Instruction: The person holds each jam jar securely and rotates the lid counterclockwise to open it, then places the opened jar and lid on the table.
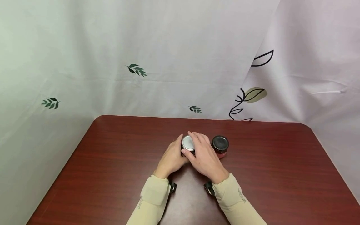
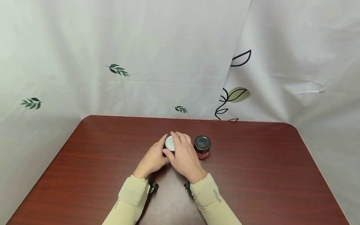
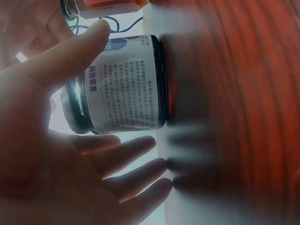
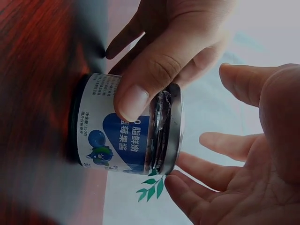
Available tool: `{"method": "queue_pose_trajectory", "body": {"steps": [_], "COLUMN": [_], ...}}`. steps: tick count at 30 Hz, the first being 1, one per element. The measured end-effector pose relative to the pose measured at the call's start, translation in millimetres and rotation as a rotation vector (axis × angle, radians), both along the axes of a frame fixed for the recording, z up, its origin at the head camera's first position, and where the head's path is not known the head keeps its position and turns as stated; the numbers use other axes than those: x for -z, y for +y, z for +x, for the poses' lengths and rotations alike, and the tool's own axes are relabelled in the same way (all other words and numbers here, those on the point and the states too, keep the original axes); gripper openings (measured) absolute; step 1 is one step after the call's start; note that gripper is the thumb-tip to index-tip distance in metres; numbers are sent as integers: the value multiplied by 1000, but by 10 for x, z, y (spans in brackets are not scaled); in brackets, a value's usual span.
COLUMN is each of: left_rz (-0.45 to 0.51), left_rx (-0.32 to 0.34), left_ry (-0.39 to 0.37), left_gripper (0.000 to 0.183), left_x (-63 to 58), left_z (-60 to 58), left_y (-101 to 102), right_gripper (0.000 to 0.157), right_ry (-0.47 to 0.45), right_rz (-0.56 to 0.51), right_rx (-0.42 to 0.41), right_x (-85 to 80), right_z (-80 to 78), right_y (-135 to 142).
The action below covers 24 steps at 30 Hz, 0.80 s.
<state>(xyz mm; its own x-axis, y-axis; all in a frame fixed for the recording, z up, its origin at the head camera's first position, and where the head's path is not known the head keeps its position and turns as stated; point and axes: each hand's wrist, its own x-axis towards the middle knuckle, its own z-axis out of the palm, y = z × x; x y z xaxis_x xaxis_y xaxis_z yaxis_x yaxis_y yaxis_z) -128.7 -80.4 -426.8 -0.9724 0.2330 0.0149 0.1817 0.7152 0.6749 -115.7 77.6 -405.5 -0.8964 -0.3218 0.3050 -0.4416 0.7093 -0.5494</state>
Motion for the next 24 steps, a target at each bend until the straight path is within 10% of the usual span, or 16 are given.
{"method": "queue_pose_trajectory", "body": {"steps": [24], "left_rz": [-39], "left_rx": [-85], "left_ry": [42], "left_gripper": [62], "left_x": [15], "left_z": [-2], "left_y": [95], "right_gripper": [60], "right_ry": [40], "right_rz": [-13], "right_rx": [38], "right_x": [52], "right_z": [-28], "right_y": [-15]}}
